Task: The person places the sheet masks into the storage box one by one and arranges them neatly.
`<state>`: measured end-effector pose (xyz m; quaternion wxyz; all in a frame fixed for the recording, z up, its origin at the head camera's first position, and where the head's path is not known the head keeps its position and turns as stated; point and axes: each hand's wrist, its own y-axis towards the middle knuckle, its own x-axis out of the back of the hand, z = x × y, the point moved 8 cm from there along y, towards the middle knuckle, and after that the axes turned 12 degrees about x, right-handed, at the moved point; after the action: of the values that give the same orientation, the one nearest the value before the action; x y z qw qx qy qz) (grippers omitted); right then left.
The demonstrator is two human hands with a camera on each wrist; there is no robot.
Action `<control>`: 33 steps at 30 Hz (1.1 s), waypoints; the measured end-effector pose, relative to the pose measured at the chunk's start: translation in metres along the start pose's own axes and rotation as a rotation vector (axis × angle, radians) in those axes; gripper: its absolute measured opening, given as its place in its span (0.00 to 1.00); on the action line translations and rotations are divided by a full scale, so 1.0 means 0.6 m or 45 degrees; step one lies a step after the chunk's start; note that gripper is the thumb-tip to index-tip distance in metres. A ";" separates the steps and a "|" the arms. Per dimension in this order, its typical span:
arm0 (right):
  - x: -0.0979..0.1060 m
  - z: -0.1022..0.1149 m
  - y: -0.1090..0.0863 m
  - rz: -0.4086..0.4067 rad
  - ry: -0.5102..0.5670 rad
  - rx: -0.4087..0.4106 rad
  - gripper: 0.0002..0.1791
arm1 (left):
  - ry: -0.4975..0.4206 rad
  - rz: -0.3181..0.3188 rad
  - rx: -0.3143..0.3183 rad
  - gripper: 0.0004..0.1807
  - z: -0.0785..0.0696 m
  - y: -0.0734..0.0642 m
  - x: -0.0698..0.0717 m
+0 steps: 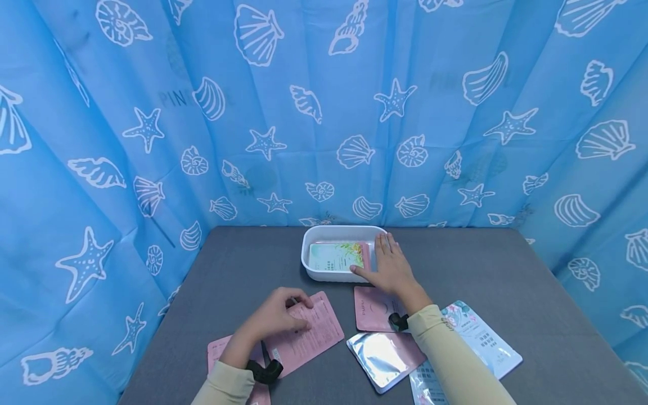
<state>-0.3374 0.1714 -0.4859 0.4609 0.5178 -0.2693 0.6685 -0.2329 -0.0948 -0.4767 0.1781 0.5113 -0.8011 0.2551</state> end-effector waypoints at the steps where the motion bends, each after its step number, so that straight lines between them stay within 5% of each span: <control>1: 0.000 0.000 0.001 -0.002 -0.002 0.003 0.68 | -0.010 -0.005 0.004 0.16 0.001 0.000 0.003; 9: 0.000 0.000 0.000 0.014 0.007 -0.011 0.68 | -0.074 -0.067 0.030 0.16 0.005 -0.002 0.022; 26: 0.005 0.003 -0.004 -0.015 0.028 -0.005 0.69 | -0.276 -0.351 -0.014 0.15 -0.006 0.002 0.061; 33: 0.000 0.000 -0.004 -0.003 0.038 -0.007 0.69 | -0.324 -0.481 0.035 0.15 -0.005 0.007 0.076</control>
<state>-0.3351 0.1723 -0.4859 0.4670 0.5068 -0.2636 0.6750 -0.2552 -0.1247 -0.4503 0.1133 0.6826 -0.7037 0.1616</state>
